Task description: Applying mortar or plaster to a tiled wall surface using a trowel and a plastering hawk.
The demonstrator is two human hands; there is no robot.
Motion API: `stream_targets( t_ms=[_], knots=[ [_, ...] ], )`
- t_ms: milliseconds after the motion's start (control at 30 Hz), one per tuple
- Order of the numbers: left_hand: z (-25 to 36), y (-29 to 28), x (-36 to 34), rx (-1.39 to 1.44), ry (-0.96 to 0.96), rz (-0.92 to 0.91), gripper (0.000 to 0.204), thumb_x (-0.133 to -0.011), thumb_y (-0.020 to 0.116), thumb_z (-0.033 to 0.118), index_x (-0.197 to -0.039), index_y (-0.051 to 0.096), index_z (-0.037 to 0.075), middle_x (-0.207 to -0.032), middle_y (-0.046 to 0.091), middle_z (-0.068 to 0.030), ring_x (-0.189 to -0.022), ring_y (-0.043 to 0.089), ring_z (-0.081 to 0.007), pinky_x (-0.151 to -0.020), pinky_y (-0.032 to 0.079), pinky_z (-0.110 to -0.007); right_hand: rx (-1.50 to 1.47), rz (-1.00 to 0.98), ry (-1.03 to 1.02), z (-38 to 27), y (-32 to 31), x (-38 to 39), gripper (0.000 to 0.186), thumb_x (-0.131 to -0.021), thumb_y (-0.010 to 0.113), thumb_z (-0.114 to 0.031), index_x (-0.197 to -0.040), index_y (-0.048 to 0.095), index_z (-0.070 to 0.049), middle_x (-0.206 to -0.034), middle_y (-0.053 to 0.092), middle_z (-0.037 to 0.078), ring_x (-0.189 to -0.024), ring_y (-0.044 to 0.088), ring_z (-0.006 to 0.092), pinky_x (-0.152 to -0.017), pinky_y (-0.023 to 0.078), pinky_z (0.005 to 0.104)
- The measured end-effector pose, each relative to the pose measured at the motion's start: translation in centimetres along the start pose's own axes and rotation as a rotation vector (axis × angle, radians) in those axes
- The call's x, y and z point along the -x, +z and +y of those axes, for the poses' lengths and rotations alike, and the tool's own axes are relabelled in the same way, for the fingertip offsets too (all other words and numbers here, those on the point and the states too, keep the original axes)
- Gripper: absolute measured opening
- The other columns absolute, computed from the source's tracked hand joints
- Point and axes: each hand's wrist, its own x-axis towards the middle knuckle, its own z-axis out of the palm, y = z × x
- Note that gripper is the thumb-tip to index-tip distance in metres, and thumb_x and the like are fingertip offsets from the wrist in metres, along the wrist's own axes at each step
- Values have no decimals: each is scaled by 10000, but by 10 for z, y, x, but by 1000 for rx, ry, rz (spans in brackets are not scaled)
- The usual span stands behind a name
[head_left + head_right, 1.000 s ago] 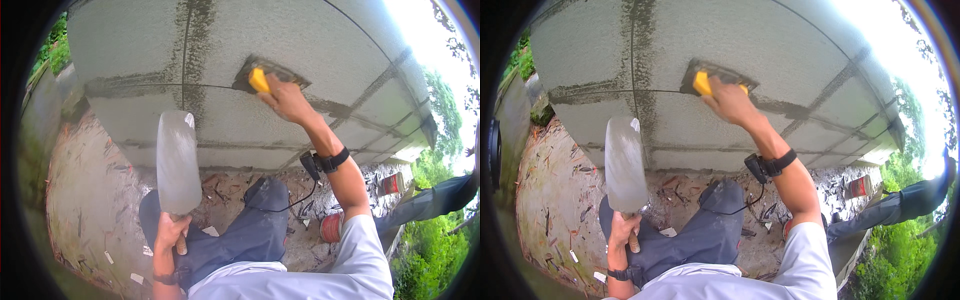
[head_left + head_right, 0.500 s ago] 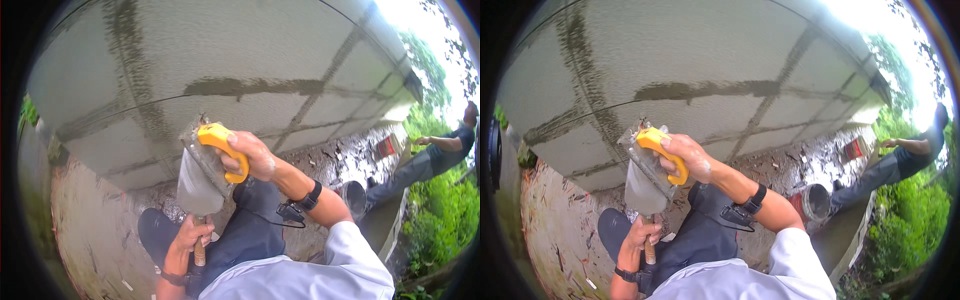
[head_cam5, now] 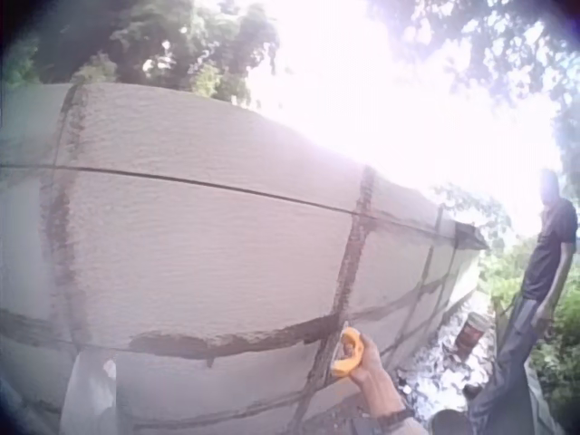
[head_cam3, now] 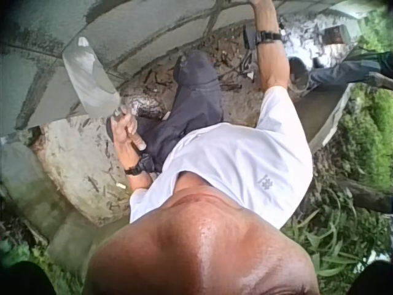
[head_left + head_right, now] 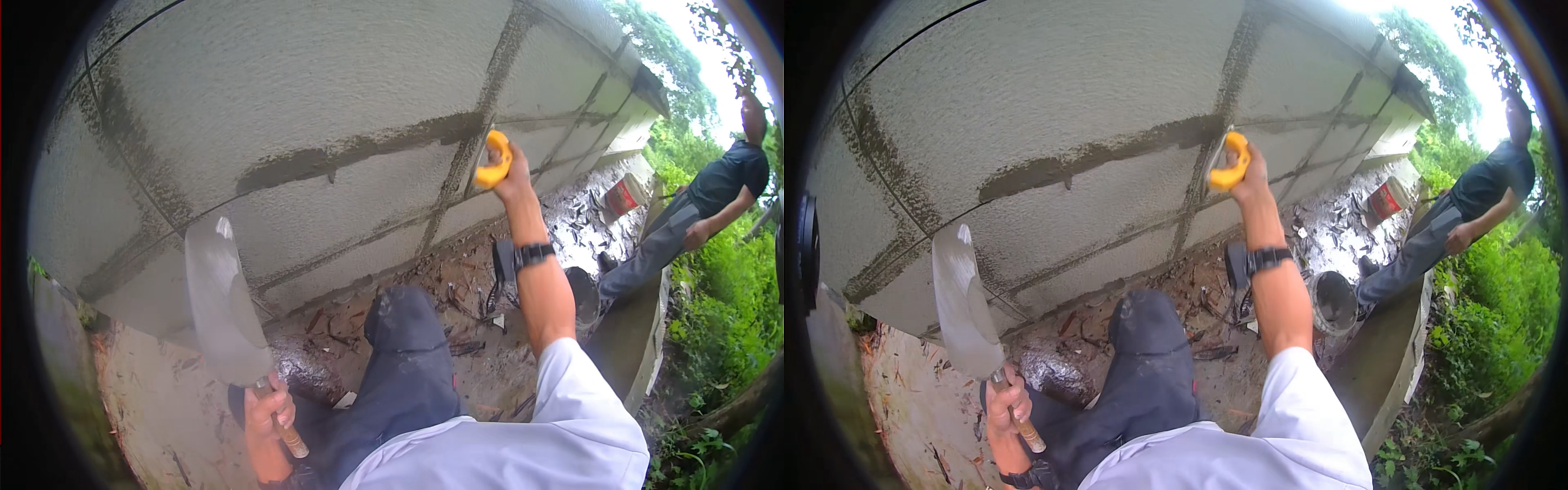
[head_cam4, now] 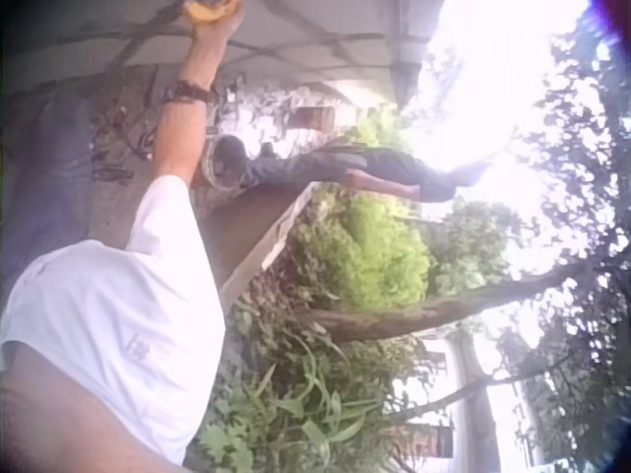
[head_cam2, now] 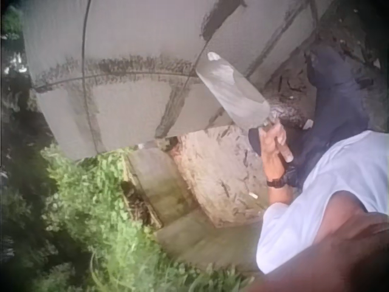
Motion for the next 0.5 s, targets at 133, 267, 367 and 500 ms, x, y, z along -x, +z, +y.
stream_targets(
  t_ms=[133,267,367,500],
  knots=[
    [-2,-19,19,5,-17,104,355,-764,677,85,-1002,413,76,-632,441,-33,-387,437,-122,-320,358,-264,-120,17,63,17,24,-19,354,-1037,338,-328,-998,518,-26,-668,495,-10,-520,465,76,-524,446,243],
    [6,-32,45,12,15,180,344,-770,689,77,-988,423,77,-637,442,-25,-394,429,-114,-330,357,-259,-150,25,120,84,79,34,359,-1043,309,-334,-1014,498,-29,-692,491,26,-555,465,102,-538,438,263],
    [8,-40,53,47,57,208,299,-791,688,71,-971,450,81,-644,455,-22,-418,430,-105,-360,374,-246,-148,-98,174,134,125,82,345,-1055,309,-341,-1084,497,-54,-728,470,29,-591,476,96,-551,454,256],
    [17,-52,70,57,74,198,280,-803,675,67,-976,455,82,-642,458,-30,-414,433,-112,-355,370,-248,-159,-108,185,202,188,145,335,-1052,335,-340,-1067,502,-50,-736,462,26,-593,473,103,-536,449,255]
  ],
)
